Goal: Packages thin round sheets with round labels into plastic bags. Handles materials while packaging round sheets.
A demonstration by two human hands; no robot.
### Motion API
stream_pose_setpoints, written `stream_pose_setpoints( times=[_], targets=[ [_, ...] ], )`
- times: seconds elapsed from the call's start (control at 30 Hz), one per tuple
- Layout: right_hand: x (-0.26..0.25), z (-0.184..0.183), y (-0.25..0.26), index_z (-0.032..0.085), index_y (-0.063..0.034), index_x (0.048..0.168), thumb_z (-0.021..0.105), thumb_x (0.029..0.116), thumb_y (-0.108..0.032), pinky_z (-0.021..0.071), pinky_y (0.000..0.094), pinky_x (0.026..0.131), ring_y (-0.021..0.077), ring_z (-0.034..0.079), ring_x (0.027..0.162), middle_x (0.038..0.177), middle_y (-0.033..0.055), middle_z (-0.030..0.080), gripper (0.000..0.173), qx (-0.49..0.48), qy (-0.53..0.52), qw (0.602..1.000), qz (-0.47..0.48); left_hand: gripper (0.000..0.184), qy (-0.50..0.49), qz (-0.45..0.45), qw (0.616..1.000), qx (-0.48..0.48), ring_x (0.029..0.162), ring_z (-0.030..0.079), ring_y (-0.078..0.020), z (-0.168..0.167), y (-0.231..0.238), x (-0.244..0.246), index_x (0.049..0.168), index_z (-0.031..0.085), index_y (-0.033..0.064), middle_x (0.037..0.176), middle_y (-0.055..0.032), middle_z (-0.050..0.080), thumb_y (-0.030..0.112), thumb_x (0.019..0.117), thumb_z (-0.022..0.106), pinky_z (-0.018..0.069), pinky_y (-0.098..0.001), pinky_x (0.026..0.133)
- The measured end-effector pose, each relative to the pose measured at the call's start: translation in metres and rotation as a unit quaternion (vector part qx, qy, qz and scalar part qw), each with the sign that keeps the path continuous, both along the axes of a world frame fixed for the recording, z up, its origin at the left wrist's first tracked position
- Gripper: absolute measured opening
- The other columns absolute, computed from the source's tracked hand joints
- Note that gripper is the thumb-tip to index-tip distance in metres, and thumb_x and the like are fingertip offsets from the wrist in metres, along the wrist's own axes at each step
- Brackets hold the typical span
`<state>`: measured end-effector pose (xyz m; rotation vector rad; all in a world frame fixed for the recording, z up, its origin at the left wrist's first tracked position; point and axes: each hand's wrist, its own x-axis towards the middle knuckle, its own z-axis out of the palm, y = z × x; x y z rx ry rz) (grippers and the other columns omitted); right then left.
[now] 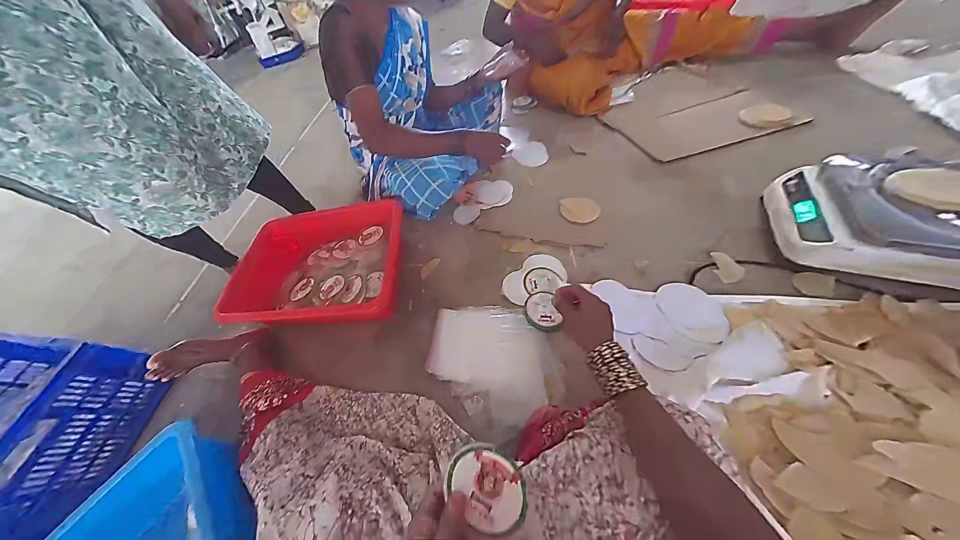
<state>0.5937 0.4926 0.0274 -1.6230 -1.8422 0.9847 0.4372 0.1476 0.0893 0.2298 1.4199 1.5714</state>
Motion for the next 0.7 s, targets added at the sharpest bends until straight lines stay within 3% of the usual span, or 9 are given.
stream_pose_setpoints(
  times=[0.07,0.13,0.2,0.23,0.27,0.37,0.47,0.57,0.7],
  targets=[
    [-0.008,0.005,-0.015,0.067,0.0012,0.121,0.062,0.1003,-0.024,0.0573,0.0435,0.085,0.0241,0.070,0.094,0.108,0.0154,0.072,0.033,-0.002,0.145,0.987,0.071,0.016,0.046,0.013,0.999,0.000,0.081,0.073,-0.0133,0.005,0.025,-0.001,0.110,0.063,0.0009,0.091,-0.0032,0.074,0.003,0.1017,0.049,0.0628,-0.0343,0.078],
    [-0.020,0.016,-0.045,0.063,0.0002,0.124,0.058,0.1009,-0.028,0.0593,0.0316,0.079,0.0135,0.070,0.090,0.108,0.0061,0.071,0.037,-0.081,0.315,0.931,0.163,0.015,0.079,0.029,0.996,0.015,0.080,0.073,-0.0136,0.000,0.051,-0.007,0.109,0.065,-0.0021,0.090,-0.0054,0.075,0.003,0.1003,0.054,0.0627,-0.0334,0.078],
    [-0.033,0.020,-0.078,0.058,-0.0013,0.134,0.059,0.0987,-0.049,0.0593,0.0321,0.082,0.0153,0.070,0.101,0.118,0.0052,0.071,0.059,-0.136,0.430,0.856,0.253,0.013,0.112,0.035,0.993,0.036,0.079,0.072,-0.0130,-0.008,0.077,-0.014,0.105,0.068,-0.0022,0.089,-0.0064,0.074,0.003,0.0977,0.059,0.0625,-0.0320,0.077],
    [-0.039,0.018,-0.093,0.056,-0.0014,0.137,0.059,0.0981,-0.054,0.0586,0.0322,0.087,0.0150,0.069,0.106,0.122,0.0050,0.071,0.065,-0.133,0.456,0.832,0.287,0.013,0.128,0.031,0.990,0.043,0.079,0.072,-0.0124,-0.011,0.087,-0.017,0.105,0.069,-0.0023,0.088,-0.0065,0.074,0.003,0.0967,0.060,0.0623,-0.0307,0.076],
    [-0.045,0.016,-0.107,0.056,-0.0002,0.138,0.058,0.1006,-0.049,0.0579,0.0307,0.091,0.0127,0.068,0.108,0.123,0.0047,0.070,0.061,-0.112,0.472,0.821,0.302,0.013,0.141,0.026,0.989,0.047,0.079,0.072,-0.0123,-0.013,0.096,-0.020,0.105,0.069,-0.0030,0.088,-0.0072,0.074,0.002,0.0961,0.061,0.0621,-0.0300,0.076],
    [-0.057,0.005,-0.123,0.064,-0.0026,0.129,0.051,0.1069,-0.025,0.0599,0.0236,0.082,0.0041,0.070,0.093,0.108,0.0030,0.073,0.034,0.014,0.416,0.862,0.290,0.015,0.162,0.014,0.986,0.039,0.079,0.072,-0.0119,-0.015,0.112,-0.025,0.107,0.069,-0.0043,0.088,-0.0077,0.075,0.001,0.0962,0.060,0.0615,-0.0291,0.076],
    [-0.051,-0.002,-0.110,0.066,-0.0110,0.130,0.049,0.1071,-0.028,0.0567,0.0310,0.070,0.0095,0.068,0.077,0.092,0.0056,0.073,0.033,0.022,0.304,0.881,0.361,0.017,0.190,-0.003,0.981,0.030,0.081,0.072,-0.0112,-0.013,0.122,-0.030,0.108,0.069,-0.0057,0.090,-0.0084,0.075,-0.002,0.0982,0.057,0.0613,-0.0272,0.077],
    [-0.045,-0.002,-0.099,0.064,-0.0128,0.138,0.051,0.1065,-0.024,0.0570,0.0337,0.077,0.0126,0.069,0.081,0.101,0.0095,0.074,0.036,-0.037,0.278,0.855,0.437,0.018,0.216,-0.039,0.975,0.037,0.086,0.073,-0.0116,-0.011,0.128,-0.033,0.106,0.072,-0.0065,0.095,-0.0105,0.076,-0.003,0.0997,0.055,0.0604,-0.0263,0.081],
    [-0.047,0.000,-0.105,0.056,-0.0062,0.143,0.060,0.1020,-0.028,0.0519,0.0311,0.060,0.0131,0.059,0.063,0.082,0.0092,0.066,0.047,0.004,0.327,0.880,0.343,0.019,0.223,0.017,0.972,0.072,0.085,0.073,-0.0108,-0.013,0.142,-0.025,0.102,0.073,-0.0028,0.094,-0.0071,0.076,-0.001,0.1008,0.054,0.0606,-0.0260,0.080]
  ],
)
